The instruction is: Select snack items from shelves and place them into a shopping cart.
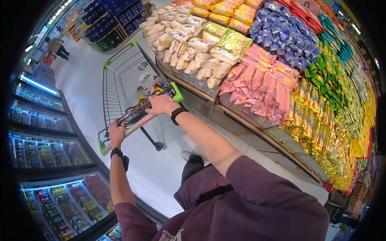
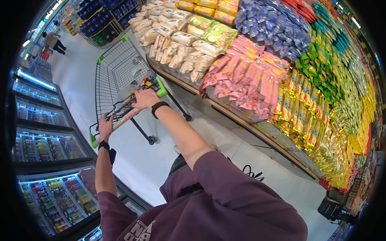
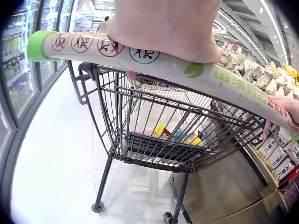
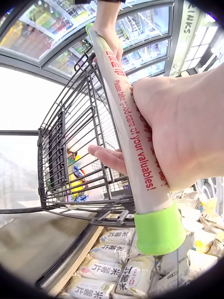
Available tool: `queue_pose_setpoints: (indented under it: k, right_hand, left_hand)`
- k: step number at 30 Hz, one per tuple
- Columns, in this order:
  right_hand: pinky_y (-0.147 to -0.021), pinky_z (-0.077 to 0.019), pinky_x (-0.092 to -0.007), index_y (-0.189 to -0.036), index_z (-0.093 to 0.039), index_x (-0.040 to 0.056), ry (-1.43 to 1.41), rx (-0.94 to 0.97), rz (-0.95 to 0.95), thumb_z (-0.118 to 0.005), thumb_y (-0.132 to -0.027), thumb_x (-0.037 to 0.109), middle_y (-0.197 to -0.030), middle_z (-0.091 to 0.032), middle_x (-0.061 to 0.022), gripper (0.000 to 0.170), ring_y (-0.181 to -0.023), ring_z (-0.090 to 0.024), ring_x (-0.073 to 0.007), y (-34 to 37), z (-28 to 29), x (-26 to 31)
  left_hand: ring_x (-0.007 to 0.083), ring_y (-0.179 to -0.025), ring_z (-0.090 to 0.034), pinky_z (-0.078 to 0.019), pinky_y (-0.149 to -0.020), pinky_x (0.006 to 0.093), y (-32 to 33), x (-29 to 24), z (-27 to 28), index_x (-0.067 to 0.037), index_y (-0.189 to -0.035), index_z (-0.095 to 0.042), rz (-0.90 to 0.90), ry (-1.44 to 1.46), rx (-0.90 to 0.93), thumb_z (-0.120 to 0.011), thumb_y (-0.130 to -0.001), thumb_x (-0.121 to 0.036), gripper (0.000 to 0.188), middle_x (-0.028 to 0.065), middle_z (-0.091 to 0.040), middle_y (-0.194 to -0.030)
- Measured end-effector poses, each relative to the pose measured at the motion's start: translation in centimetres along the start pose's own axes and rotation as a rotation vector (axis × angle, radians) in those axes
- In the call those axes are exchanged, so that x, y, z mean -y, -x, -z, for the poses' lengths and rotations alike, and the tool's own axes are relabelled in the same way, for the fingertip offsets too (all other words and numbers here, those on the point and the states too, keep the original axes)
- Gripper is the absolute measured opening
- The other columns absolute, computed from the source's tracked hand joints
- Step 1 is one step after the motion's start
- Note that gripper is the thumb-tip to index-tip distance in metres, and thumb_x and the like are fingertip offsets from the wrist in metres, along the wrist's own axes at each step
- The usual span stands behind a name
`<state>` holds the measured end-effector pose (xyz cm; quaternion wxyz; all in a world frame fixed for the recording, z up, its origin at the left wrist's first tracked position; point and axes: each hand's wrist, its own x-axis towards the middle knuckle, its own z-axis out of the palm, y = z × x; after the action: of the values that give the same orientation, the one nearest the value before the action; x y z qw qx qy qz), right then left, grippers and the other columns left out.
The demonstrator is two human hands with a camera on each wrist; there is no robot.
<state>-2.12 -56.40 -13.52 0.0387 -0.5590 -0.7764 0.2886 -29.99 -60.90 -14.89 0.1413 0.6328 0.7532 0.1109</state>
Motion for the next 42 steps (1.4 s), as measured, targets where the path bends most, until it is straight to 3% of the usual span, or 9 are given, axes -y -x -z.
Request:
queue_pose_setpoints:
  k: [6,20,25,32,39,40,42]
  right_hand:
    - [-0.093,-0.0508,-0.0408,-0.131,-0.053,0.001,-0.003,-0.014,0.085,-0.059,-0.083,0.054,-0.118,-0.066,-0.0172,0.071,-0.11,-0.064,-0.0296,5.5,-1.0,-1.6]
    - [-0.09,-0.0524,-0.0432,-0.126,-0.057,0.0051,0.049,-0.018,0.143,-0.061,-0.081,0.054,-0.114,-0.068,-0.0161,0.067,-0.106,-0.066,-0.0323,17.5,-2.9,-4.9]
    - [-0.09,-0.052,-0.0435,-0.125,-0.058,0.006,0.066,-0.07,0.135,-0.058,-0.082,0.056,-0.113,-0.068,-0.0159,0.066,-0.105,-0.067,-0.0309,21.8,-3.3,-5.7]
    - [-0.091,-0.0512,-0.0432,-0.125,-0.058,0.0061,0.046,-0.034,0.052,-0.059,-0.08,0.059,-0.113,-0.068,-0.0168,0.069,-0.106,-0.066,-0.0317,27.6,-3.6,-6.7]
    - [-0.089,-0.0525,-0.0414,-0.117,-0.063,0.0054,0.11,-0.068,0.039,-0.06,-0.077,0.052,-0.108,-0.07,-0.0159,0.061,-0.102,-0.067,-0.0323,33.7,-4.6,-7.8]
    - [-0.091,-0.0513,-0.0445,-0.119,-0.061,0.0041,0.101,-0.037,0.065,-0.057,-0.082,0.052,-0.111,-0.069,-0.0167,0.06,-0.104,-0.066,-0.0348,35.1,-4.2,-7.7]
    - [-0.091,-0.0512,-0.0456,-0.121,-0.06,0.0063,0.097,-0.018,-0.013,-0.058,-0.082,0.05,-0.113,-0.068,-0.0157,0.059,-0.105,-0.065,-0.0346,37.9,-4.0,-7.6]
  left_hand:
    - [0.0371,-0.117,-0.054,-0.0422,-0.1,0.044,5.3,1.0,-2.7,-0.007,-0.127,-0.06,-0.044,0.011,-0.051,-0.064,-0.09,-0.036,0.047,0.0209,-0.06,-0.122]
    - [0.0396,-0.115,-0.055,-0.0426,-0.099,0.0447,20.1,-4.8,-4.4,-0.005,-0.125,-0.06,0.048,-0.006,-0.062,-0.064,-0.089,-0.035,0.047,0.0245,-0.061,-0.118]
    - [0.0403,-0.11,-0.058,-0.0459,-0.095,0.0453,24.6,-6.6,-4.7,-0.005,-0.126,-0.06,0.083,-0.005,-0.064,-0.066,-0.087,-0.037,0.051,0.0261,-0.06,-0.117]
    - [0.0409,-0.116,-0.055,-0.0438,-0.099,0.0462,31.5,-9.2,-5.5,-0.004,-0.128,-0.058,0.102,0.0,-0.068,-0.064,-0.087,-0.04,0.055,0.0265,-0.058,-0.123]
    - [0.0415,-0.11,-0.058,-0.0452,-0.096,0.0477,37.9,-10.4,-7.3,-0.003,-0.123,-0.062,0.121,0.085,-0.09,-0.064,-0.087,-0.04,0.052,0.0281,-0.061,-0.114]
    - [0.0416,-0.109,-0.058,-0.0455,-0.095,0.0475,39.1,-10.7,-7.3,-0.003,-0.122,-0.062,0.114,0.091,-0.107,-0.064,-0.087,-0.04,0.051,0.0283,-0.062,-0.113]
    - [0.0407,-0.109,-0.059,-0.0461,-0.095,0.0465,41.4,-11.9,-7.4,-0.004,-0.121,-0.063,0.101,0.084,-0.163,-0.064,-0.086,-0.038,0.049,0.0273,-0.063,-0.112]
